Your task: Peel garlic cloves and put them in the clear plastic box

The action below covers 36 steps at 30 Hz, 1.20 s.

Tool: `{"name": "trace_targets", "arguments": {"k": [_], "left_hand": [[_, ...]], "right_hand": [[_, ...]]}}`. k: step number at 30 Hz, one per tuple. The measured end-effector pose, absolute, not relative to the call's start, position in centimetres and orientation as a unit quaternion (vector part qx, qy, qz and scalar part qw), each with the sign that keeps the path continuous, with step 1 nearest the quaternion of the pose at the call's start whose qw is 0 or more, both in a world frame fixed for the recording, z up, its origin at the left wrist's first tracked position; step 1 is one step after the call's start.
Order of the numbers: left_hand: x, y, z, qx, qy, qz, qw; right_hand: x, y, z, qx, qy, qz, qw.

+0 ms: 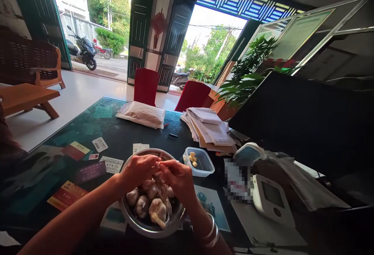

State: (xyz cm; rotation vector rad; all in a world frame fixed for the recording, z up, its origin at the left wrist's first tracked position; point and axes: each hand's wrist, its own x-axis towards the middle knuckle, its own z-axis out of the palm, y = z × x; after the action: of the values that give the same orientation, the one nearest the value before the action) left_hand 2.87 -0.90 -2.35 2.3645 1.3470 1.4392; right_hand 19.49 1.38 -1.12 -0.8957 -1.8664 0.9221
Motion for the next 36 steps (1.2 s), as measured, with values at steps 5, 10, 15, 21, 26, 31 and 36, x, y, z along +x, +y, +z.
{"name": "trace_targets", "arguments": {"k": [5,10,15,21,26,31,36], "left_hand": [[2.5,-0.9,-2.6,0.775,0.409,0.480,0.034],[2.3,-0.8,-2.5,0.769,0.407,0.492,0.027],[2.2,-0.6,-2.8,0.780,0.404,0.478,0.012],[2.2,-0.5,-3.3,0.793,0.388,0.469,0.028],[2.4,-0.7,-3.5,0.800,0.387,0.459,0.008],[2.6,-0.9,-3.3,0.798,0.411,0.441,0.000],[2.7,-1.0,-3.0,0.791,0.413,0.451,0.026]], "right_hand": [[19.4,1.3,-1.0,-0.361,-0.736,0.399,0.410],[19.5,1.3,-0.5,-0.355,-0.718,0.448,0.397],[19.4,1.3,-0.4,-0.348,-0.709,0.467,0.398],[19.3,1.6,-1.0,-0.342,-0.727,0.448,0.391],[19.3,1.6,-1.3,-0.358,-0.775,0.353,0.382],[19.3,1.6,-1.2,-0.370,-0.800,0.281,0.379],[19.3,1.5,-1.2,-0.380,-0.807,0.254,0.373]]}}
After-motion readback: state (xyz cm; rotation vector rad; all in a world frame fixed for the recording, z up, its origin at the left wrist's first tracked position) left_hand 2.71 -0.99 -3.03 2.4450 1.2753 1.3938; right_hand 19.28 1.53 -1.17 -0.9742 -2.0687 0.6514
